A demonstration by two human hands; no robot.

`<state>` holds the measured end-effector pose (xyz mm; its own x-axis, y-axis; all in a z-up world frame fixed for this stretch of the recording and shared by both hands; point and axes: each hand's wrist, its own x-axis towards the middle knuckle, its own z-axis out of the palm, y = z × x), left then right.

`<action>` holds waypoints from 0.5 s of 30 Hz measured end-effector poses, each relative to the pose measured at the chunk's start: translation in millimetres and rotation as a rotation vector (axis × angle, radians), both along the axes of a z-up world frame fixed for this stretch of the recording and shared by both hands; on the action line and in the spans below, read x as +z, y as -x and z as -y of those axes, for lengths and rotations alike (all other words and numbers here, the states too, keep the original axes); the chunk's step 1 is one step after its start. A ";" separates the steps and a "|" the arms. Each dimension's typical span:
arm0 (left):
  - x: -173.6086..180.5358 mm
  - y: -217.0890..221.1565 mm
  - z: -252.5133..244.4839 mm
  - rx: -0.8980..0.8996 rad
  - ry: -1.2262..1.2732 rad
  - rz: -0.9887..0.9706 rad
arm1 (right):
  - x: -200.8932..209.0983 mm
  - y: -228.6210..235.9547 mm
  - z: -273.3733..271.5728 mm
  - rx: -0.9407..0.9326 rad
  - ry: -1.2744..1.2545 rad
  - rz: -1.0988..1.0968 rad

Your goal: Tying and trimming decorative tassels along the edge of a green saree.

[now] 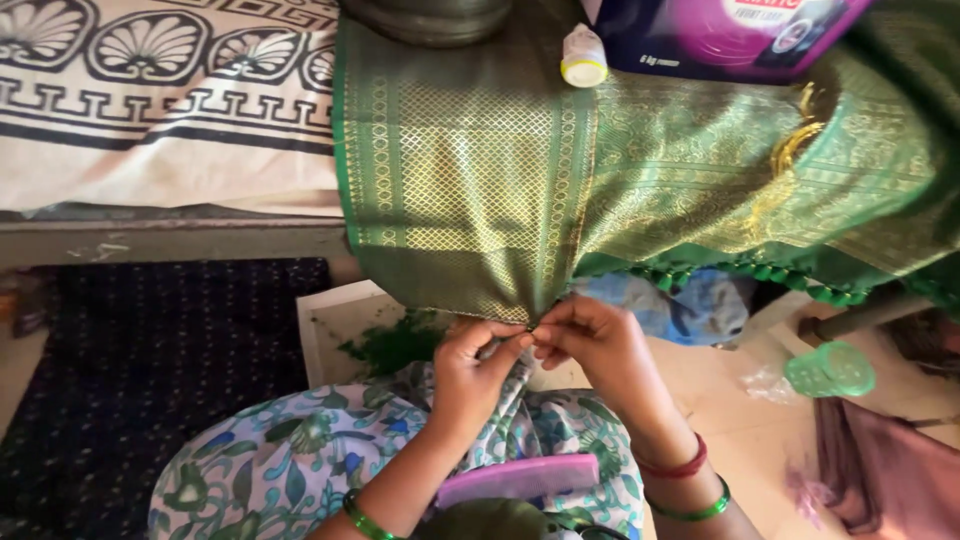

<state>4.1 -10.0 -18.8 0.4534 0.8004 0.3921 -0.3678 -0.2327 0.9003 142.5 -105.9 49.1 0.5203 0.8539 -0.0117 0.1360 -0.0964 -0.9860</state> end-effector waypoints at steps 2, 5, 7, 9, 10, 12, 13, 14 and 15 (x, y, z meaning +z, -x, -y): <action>13.8 8.9 -1.1 0.104 -0.159 -0.050 | -6.5 -2.6 -1.9 0.008 -0.001 -0.041; 22.5 18.7 -0.8 0.232 -0.370 -0.162 | -6.4 0.9 -5.0 0.017 0.008 -0.061; 25.2 21.4 -1.6 0.255 -0.422 -0.219 | -3.8 2.4 -5.2 0.014 0.015 -0.040; 27.4 23.8 -3.1 0.194 -0.339 -0.225 | -3.7 2.0 -4.2 -0.003 0.025 -0.001; 27.9 25.3 -8.7 0.193 -0.337 -0.224 | -2.9 2.0 -4.3 -0.004 0.027 0.001; 28.9 29.5 -20.5 0.094 -0.181 -0.179 | -1.3 3.0 -5.3 -0.005 0.024 0.018; 31.9 29.5 -24.3 0.095 -0.178 -0.177 | -1.7 3.6 -5.0 -0.004 0.027 0.020; 35.1 29.3 -28.0 0.032 -0.132 -0.257 | -1.6 3.8 -5.4 -0.009 0.042 0.038; 38.3 29.6 -31.9 -0.032 -0.086 -0.337 | -1.5 4.2 -5.7 -0.013 0.057 0.057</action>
